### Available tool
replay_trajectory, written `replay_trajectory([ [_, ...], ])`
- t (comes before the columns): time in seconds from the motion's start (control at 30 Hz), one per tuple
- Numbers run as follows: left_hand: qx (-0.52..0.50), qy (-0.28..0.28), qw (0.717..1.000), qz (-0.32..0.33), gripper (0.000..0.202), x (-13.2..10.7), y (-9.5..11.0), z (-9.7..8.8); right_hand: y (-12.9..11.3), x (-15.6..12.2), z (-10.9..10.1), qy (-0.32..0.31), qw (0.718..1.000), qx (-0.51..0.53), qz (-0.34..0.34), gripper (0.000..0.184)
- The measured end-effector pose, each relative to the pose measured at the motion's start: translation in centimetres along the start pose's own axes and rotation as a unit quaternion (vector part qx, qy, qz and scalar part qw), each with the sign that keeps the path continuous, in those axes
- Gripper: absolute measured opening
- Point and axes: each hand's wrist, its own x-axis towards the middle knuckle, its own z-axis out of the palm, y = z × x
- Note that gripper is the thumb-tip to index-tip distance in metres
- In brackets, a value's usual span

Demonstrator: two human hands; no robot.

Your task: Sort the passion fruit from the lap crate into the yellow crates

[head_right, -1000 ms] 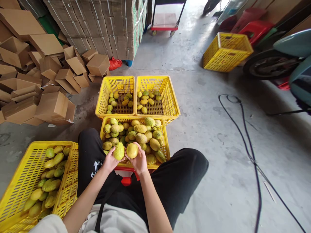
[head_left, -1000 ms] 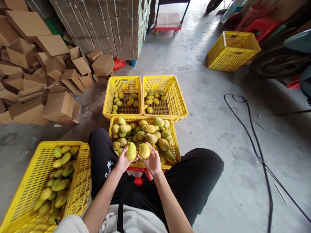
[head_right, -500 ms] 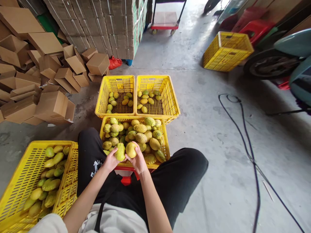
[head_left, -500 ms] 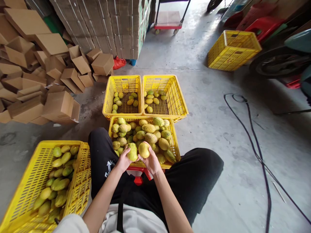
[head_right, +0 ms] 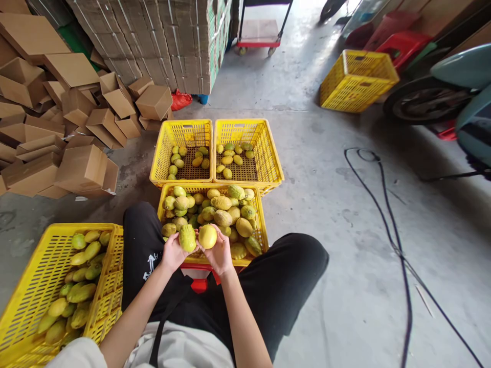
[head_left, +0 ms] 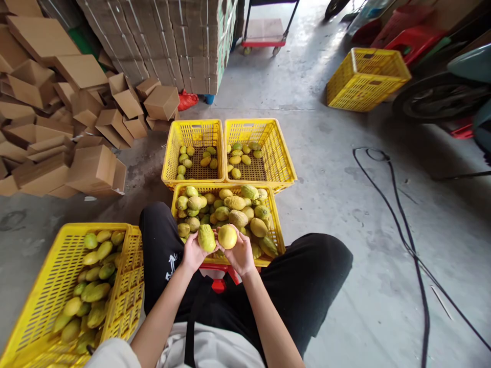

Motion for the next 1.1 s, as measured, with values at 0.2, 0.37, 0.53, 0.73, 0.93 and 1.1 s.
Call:
replay_trajectory([
  [0.2, 0.023, 0.022, 0.999, 0.017, 0.028, 0.2, -0.2, -0.5, 0.1, 0.0, -0.2, 0.046, 0.999, -0.009, 0.006, 0.038],
  [0.37, 0.088, -0.001, 0.996, -0.003, 0.043, 0.3, -0.5, -0.6, 0.4, -0.1, -0.6, 0.063, 0.994, -0.092, -0.014, 0.042],
  [0.53, 0.091, -0.026, 0.995, -0.007, 0.05, 0.0, -0.3, 0.1, 0.6, 0.0, -0.7, 0.064, 0.991, -0.113, -0.024, 0.044],
  [0.73, 0.044, -0.014, 0.999, -0.011, 0.046, -0.2, -0.1, 0.3, 0.6, 0.0, -0.7, 0.071, 0.992, -0.098, -0.025, 0.038],
  [0.93, 0.036, -0.008, 0.999, 0.014, 0.035, 0.2, -0.3, -0.3, 0.2, 0.0, -0.5, 0.047, 0.999, -0.01, -0.013, 0.031],
  [1.1, 0.081, 0.013, 0.997, 0.01, 0.026, 0.5, -0.5, -1.0, 0.3, 0.0, -0.7, 0.045, 0.999, -0.025, -0.015, 0.034],
])
